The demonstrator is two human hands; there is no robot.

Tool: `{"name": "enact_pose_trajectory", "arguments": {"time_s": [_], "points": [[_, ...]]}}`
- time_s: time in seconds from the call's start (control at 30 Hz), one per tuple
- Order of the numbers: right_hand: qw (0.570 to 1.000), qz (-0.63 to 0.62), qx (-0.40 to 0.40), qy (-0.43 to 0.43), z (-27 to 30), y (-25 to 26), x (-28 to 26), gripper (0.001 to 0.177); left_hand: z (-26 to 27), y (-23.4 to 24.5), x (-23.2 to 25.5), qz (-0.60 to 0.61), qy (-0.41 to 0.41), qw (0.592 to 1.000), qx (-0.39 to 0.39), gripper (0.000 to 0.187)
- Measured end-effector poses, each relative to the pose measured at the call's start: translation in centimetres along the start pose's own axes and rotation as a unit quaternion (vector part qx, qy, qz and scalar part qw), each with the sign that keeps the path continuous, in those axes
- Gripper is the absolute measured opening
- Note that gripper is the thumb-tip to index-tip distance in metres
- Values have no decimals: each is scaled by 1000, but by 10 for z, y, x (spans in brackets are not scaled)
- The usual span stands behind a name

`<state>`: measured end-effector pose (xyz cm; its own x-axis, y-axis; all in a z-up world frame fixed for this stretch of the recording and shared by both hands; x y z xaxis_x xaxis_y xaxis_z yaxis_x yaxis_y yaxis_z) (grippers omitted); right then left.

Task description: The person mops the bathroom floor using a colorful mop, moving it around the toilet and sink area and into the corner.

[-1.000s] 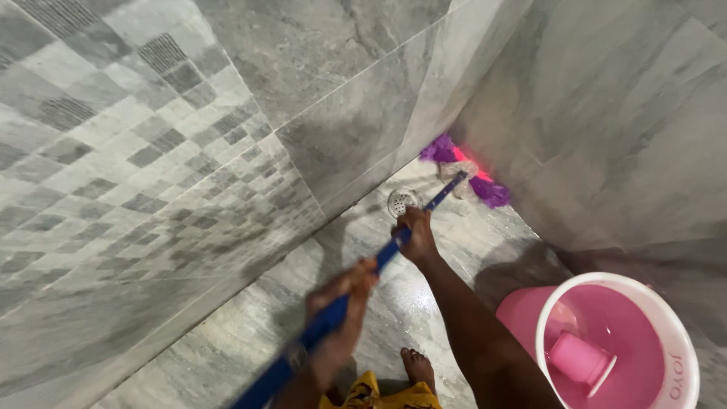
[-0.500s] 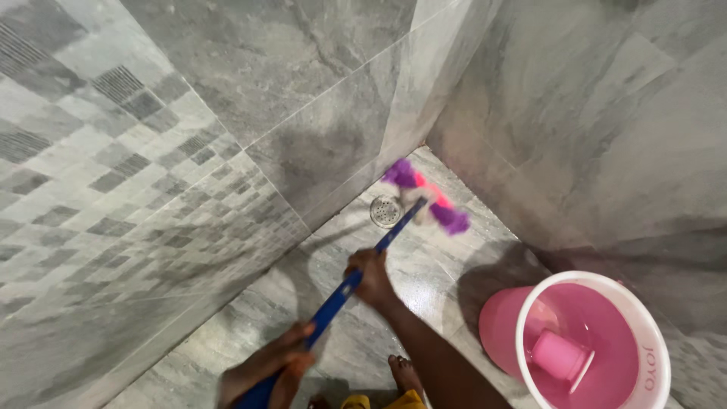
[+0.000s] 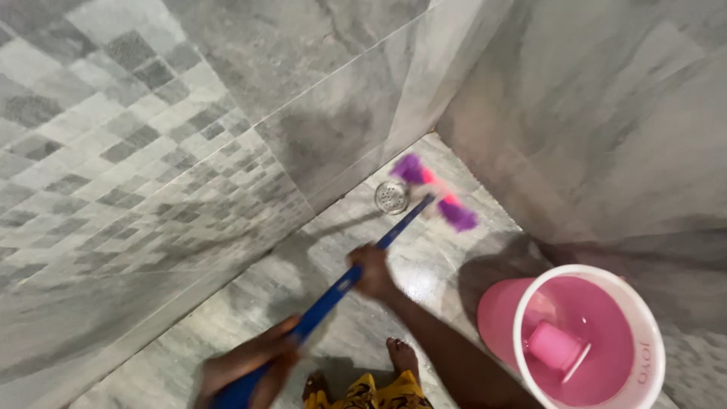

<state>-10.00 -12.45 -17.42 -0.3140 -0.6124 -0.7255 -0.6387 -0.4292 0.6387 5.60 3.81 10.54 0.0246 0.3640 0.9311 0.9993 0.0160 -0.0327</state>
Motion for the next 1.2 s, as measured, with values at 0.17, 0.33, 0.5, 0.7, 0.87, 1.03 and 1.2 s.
{"name": "enact_pose_trajectory", "arguments": {"time_s": [0.17, 0.33, 0.5, 0.7, 0.87, 1.03, 1.2], "points": [[951, -9, -254, -175, -19, -42, -85, 33, 29, 30, 8, 66, 81, 993, 58, 23], [956, -51, -257, -130, -28, -5, -76, 33, 19, 22, 0, 154, 56, 985, 47, 37], [950, 7, -252, -183, -25, 21, -54, 29, 26, -2, -5, 211, 80, 971, 75, 55], [952, 45, -259, -159, 1, 8, -29, 23, 47, -31, -3, 131, 149, 975, 100, 40], [958, 58, -270, -81, 45, -6, -33, 21, 104, -67, -5, -42, 195, 969, 146, 17], [919, 104, -375, -62, 108, -49, -71, 22, 228, -94, -8, -9, 290, 930, 224, 17], [902, 59, -427, -11, 177, -88, -139, 26, 338, -105, -27, 2, 231, 971, 64, 17]]}}
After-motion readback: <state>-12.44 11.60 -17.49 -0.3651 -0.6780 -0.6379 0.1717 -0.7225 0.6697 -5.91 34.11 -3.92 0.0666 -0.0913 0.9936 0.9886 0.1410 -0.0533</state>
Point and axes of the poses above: each hand's wrist, its own z-axis away from the middle knuckle, its own y-axis out of the back of the hand, x = y × z, the point moved 9 cm from there along -z, towards the middle knuckle, and after that the axes turned 14 degrees about -x, right-handed, at the moved point
